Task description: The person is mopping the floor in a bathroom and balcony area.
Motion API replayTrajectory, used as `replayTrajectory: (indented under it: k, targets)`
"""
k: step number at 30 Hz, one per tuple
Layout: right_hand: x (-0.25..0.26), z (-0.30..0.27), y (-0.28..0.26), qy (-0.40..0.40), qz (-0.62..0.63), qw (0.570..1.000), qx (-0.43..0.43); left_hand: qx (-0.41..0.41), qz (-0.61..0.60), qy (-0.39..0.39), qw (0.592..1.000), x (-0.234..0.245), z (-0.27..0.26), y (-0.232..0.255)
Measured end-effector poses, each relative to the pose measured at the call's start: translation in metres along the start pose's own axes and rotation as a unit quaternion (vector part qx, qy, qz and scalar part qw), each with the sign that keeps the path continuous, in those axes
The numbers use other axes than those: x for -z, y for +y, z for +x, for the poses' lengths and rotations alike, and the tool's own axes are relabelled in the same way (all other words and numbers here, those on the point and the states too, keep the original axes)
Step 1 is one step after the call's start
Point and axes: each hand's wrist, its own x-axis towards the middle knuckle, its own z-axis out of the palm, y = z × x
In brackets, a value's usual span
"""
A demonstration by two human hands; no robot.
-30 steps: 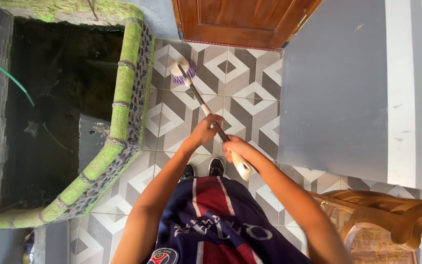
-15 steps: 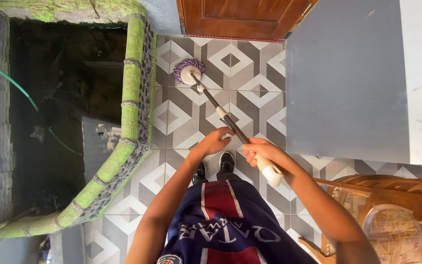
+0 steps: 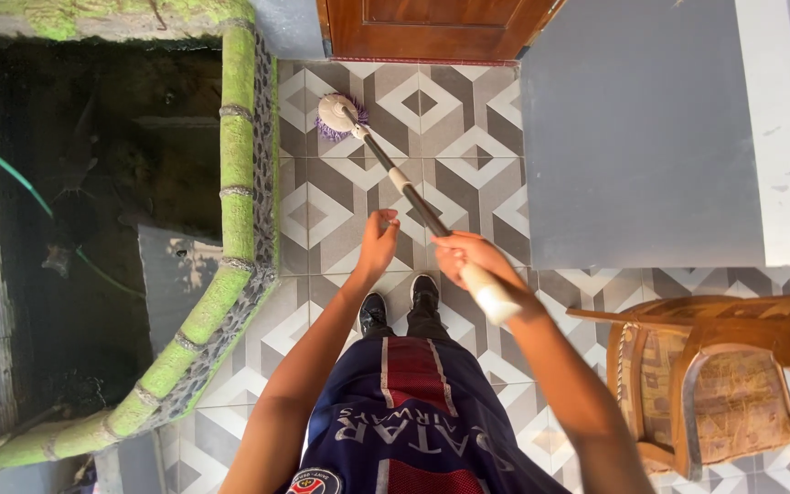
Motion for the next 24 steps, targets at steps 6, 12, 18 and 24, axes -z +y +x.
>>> replayTrajectory:
  k: [6, 12, 18, 24]
  targets:
    - [-0.054, -0.122, -0.012, 0.102, -0.040, 0.994, -0.019, 0.002, 0.019, -0.035, 0.999, 0.010, -0.010, 0.036]
    - [0.023, -0.039, 0.037, 0.167, -0.133, 0.976, -0.035, -0.131, 0.111, -0.043, 0.984, -0.003, -0.026, 0.034]
    - [0.031, 0.024, 0.085, 0.135, -0.190, 0.969, -0.083, -0.134, 0.092, -0.177, 0.971, 0.015, -0.055, 0.043]
    - [0.100, 0.131, 0.093, 0.059, -0.128, 0.990, -0.022, -0.129, 0.081, -0.139, 0.978, 0.029, -0.035, 0.062]
